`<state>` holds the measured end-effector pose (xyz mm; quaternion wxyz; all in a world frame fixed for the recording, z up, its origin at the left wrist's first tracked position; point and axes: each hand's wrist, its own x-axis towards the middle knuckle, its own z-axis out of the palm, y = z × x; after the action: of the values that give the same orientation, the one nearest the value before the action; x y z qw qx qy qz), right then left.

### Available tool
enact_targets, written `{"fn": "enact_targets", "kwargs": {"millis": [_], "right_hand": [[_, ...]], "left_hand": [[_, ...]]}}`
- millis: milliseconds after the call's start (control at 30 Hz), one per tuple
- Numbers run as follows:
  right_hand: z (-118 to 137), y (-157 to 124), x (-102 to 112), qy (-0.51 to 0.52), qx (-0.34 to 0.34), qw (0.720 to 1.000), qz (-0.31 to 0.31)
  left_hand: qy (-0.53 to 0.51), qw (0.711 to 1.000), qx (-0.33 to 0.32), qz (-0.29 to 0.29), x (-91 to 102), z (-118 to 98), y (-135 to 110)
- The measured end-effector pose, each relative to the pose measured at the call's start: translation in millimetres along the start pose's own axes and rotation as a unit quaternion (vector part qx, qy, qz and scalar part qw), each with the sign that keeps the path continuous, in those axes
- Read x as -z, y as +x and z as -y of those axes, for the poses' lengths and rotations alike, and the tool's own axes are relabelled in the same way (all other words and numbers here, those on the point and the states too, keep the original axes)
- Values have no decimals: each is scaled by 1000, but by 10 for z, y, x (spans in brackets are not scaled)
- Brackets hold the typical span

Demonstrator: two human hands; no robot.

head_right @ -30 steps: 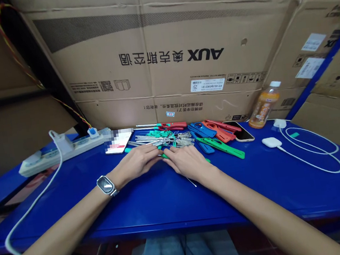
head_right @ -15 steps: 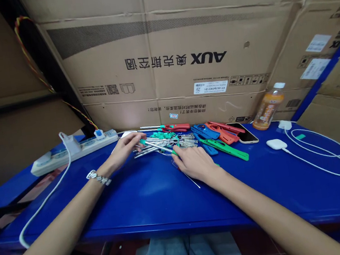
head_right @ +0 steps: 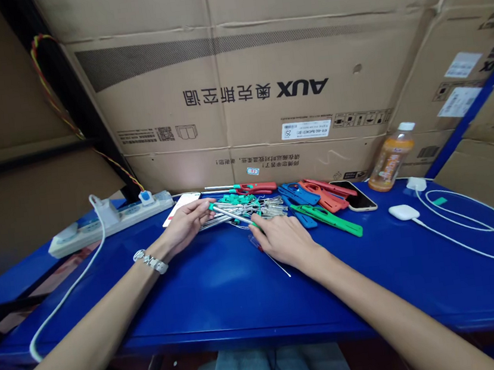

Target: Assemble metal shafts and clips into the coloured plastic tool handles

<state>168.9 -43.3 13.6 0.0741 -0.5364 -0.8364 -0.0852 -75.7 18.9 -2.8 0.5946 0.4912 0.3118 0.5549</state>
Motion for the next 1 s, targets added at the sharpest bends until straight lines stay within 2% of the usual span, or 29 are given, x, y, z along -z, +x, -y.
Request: {"fn": "enact_targets", "kwargs": {"millis": [367, 500, 700, 867, 1000], "right_hand": [[37, -6, 29, 14, -12, 1000, -4], [39, 0, 26, 34, -18, 999, -1], [105, 42, 41, 47, -20, 999, -5], [162, 54, 49, 72, -27, 997, 10], [204, 39, 81, 122, -25, 992, 14]], "left_hand": [[-47, 999, -7, -19, -124, 64, -21], [-76, 997, -2, 5, -172, 75, -33], [-91, 995, 18, 41, -382, 212, -66], [-56, 996, 40, 53, -450, 320, -88], [-1, 995, 44, 84, -491, 328, -131]]}}
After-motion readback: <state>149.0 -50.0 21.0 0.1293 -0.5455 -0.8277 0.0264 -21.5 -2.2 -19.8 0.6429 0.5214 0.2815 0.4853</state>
